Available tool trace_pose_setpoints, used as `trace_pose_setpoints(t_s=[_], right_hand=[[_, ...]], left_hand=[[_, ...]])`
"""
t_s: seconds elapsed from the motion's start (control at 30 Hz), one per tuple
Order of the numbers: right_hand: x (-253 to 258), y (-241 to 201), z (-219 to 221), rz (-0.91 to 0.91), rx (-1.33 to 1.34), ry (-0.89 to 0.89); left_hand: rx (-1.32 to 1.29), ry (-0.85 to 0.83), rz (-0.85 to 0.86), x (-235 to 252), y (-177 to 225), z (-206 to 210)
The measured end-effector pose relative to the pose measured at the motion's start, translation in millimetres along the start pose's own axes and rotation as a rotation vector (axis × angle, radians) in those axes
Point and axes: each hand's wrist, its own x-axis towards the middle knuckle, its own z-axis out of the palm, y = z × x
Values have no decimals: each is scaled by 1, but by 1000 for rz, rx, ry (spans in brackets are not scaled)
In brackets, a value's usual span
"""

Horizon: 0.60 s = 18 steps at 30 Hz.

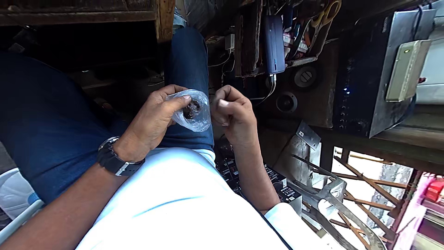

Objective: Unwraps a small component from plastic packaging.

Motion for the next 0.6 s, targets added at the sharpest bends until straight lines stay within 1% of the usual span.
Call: trace_pose_setpoints(t_s=[0.07,0.13,0.2,0.27,0.4,0.47,0.53,0.6], right_hand=[[3,0,-7,-12,246,-34],[7,1,-12,-31,399,-61],[9,2,-15,-35,440,-71],[8,1,-13,-25,395,-56],[9,-11,-5,5,90,41],[15,-19,-1,-3,-91,131],[23,-35,-2,-103,-348,209],[34,-62,-6,-230,-641,297]], left_hand=[[-17,-25,15,-2,1,-1],[-11,-88,60,-12,2,-4],[-1,-169,115,-23,3,-7],[-4,-194,117,-21,5,-7],[-86,-175,72,-5,7,-10],[-107,-152,79,-3,11,-11],[-170,-156,109,-3,19,-12],[-251,-194,144,-5,29,-14]])
